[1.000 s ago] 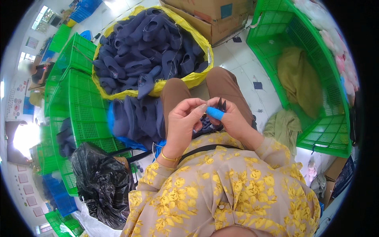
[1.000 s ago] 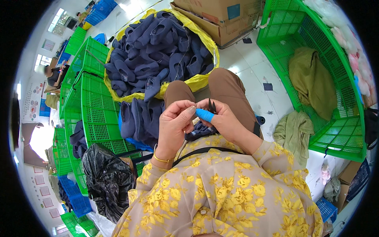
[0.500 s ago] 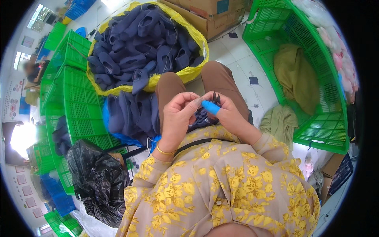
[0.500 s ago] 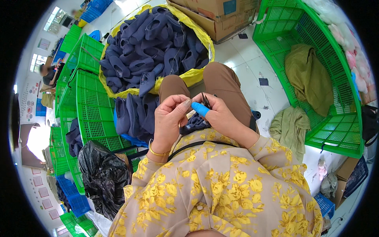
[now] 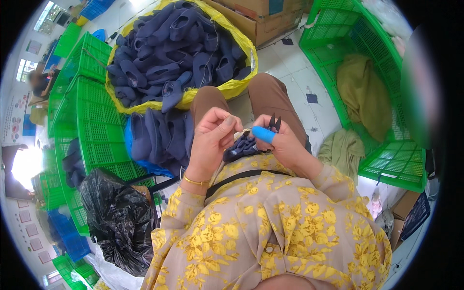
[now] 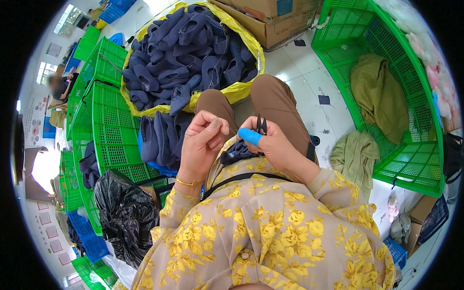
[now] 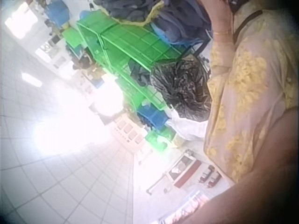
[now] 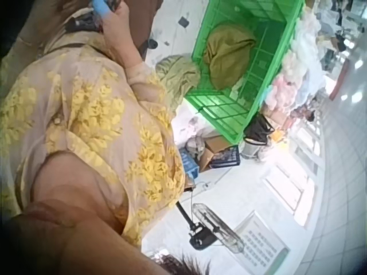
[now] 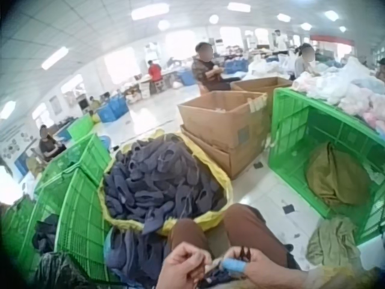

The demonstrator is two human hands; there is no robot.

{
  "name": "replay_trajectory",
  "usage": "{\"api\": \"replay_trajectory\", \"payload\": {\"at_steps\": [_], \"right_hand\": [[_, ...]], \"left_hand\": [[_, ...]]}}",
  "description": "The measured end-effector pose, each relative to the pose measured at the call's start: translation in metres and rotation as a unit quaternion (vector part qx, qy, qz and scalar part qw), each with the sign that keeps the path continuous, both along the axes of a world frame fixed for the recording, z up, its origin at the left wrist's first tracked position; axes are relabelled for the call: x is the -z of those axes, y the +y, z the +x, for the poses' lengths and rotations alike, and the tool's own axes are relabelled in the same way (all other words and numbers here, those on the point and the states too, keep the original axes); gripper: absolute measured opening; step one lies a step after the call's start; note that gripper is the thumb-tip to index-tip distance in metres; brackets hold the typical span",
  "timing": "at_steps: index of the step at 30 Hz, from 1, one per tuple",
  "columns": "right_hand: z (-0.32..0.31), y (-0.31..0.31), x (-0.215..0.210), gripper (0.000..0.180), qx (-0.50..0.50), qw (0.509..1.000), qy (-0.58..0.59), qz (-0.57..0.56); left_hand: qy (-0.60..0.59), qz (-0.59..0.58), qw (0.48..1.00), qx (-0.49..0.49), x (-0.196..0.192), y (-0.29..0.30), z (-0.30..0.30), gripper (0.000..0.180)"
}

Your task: The person sits on the floor and trims loose threads and fabric from dark blue slippers using a small blue tool. They handle the slippers one at a time, picking them from a yellow basket, trimming edges, and placing them back.

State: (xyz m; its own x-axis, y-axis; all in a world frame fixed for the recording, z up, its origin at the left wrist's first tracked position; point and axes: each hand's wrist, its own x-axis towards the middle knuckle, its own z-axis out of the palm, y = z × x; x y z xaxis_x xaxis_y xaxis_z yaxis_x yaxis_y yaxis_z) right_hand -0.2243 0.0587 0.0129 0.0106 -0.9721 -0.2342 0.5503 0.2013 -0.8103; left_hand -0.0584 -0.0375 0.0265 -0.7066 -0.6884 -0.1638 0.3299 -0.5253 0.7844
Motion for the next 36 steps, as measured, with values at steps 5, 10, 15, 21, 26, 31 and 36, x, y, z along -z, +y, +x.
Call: {"api": "replay_trajectory", "payload": {"at_steps": [5, 10, 15, 21, 26, 31, 36], "right_hand": [[0.002, 0.002, 0.006, 0.014, -0.014, 0.998, -0.068, -0.01], [-0.002, 0.001, 0.005, 0.015, 0.005, 0.991, -0.137, 0.002], [0.0, 0.001, 0.013, 0.015, 0.0, 0.988, -0.155, 0.014], [0.002, 0.003, 0.013, 0.014, -0.018, 0.986, -0.167, 0.025], [0.004, 0.003, 0.014, 0.013, -0.014, 0.986, -0.164, 0.03], [0.006, 0.002, 0.017, 0.012, -0.016, 0.987, -0.156, 0.027], [0.006, 0.003, 0.012, 0.013, 0.001, 0.991, -0.128, 0.028]], "left_hand": [[0.005, 0.046, 0.999, -0.015, 0.007, 0.006, -0.001, 0.006], [-0.17, -0.124, 0.96, -0.185, 0.005, 0.004, 0.002, 0.005], [-0.228, -0.291, 0.925, -0.082, -0.003, 0.021, 0.002, 0.009], [-0.21, -0.266, 0.939, -0.049, 0.001, 0.021, -0.005, 0.012], [-0.194, -0.259, 0.945, -0.043, 0.002, 0.02, -0.005, 0.011], [-0.207, -0.312, 0.925, -0.068, 0.007, 0.022, -0.007, 0.008], [-0.096, -0.054, 0.99, -0.086, 0.004, 0.005, 0.001, 0.008]]}}
